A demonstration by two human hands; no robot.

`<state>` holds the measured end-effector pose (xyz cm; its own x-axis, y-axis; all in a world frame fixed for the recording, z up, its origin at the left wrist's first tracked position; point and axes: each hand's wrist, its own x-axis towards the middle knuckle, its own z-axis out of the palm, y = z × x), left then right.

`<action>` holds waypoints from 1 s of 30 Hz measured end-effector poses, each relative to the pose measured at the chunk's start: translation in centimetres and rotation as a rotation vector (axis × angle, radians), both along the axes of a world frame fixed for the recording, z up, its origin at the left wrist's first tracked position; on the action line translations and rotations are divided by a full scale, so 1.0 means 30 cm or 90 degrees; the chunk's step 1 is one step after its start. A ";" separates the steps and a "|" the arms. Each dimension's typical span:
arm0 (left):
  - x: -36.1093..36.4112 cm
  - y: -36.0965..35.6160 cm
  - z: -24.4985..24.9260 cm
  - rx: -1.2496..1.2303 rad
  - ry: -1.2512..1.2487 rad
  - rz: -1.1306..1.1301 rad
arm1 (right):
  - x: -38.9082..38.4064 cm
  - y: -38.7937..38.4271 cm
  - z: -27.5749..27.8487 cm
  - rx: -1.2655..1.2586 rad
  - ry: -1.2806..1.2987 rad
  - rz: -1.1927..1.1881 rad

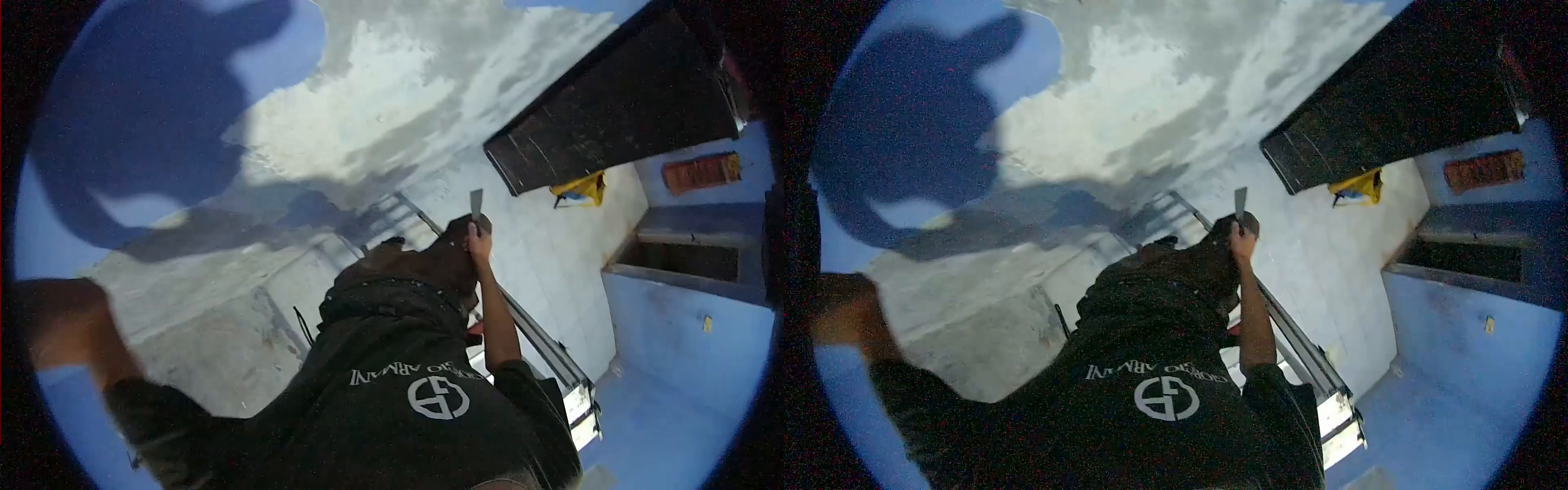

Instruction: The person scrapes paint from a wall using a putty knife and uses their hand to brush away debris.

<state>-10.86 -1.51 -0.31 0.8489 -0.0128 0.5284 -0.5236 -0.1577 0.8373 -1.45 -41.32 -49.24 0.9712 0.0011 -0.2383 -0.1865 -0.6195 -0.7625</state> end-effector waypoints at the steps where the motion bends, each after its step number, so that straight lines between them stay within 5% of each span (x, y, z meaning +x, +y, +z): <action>1: -0.006 -0.006 -0.018 0.001 0.004 0.002 | -0.002 -0.030 -0.015 -0.009 0.001 -0.007; 3: -0.034 0.014 -0.036 0.027 0.011 0.009 | -0.015 -0.001 -0.072 -0.043 -0.080 -0.068; 4: -0.050 0.051 -0.024 0.055 0.015 0.013 | -0.063 0.110 0.245 0.101 0.042 -0.138; 12: -0.015 0.052 0.027 0.140 -0.036 0.023 | -0.101 0.057 0.261 0.089 -0.031 -0.110; 14: 0.002 0.045 0.030 0.145 -0.077 0.066 | -0.022 0.005 0.053 -0.133 -0.568 -0.049; 16: -0.024 0.099 0.058 0.191 -0.075 0.074 | -0.080 0.024 0.173 0.253 0.058 -0.151; 17: -0.043 0.107 0.066 0.212 -0.067 0.074 | -0.071 0.061 0.339 0.206 0.262 -0.180; 18: -0.057 0.070 0.034 0.199 -0.065 0.091 | -0.039 -0.003 0.266 0.184 0.256 -0.179; 20: -0.134 0.047 -0.009 0.193 -0.040 0.130 | -0.043 -0.044 -0.028 0.118 -0.037 -0.105; 21: -0.169 0.064 -0.013 0.212 -0.027 0.146 | -0.050 0.013 0.133 0.040 -0.154 -0.081; 23: -0.244 0.108 -0.006 0.264 0.017 0.135 | -0.036 0.017 0.082 0.139 -0.158 -0.100; 25: -0.313 0.112 -0.001 0.301 0.072 0.107 | -0.062 0.024 0.224 0.153 0.014 -0.106; 30: -0.355 0.119 -0.051 0.336 0.098 0.122 | -0.085 0.052 0.280 0.205 -0.002 -0.159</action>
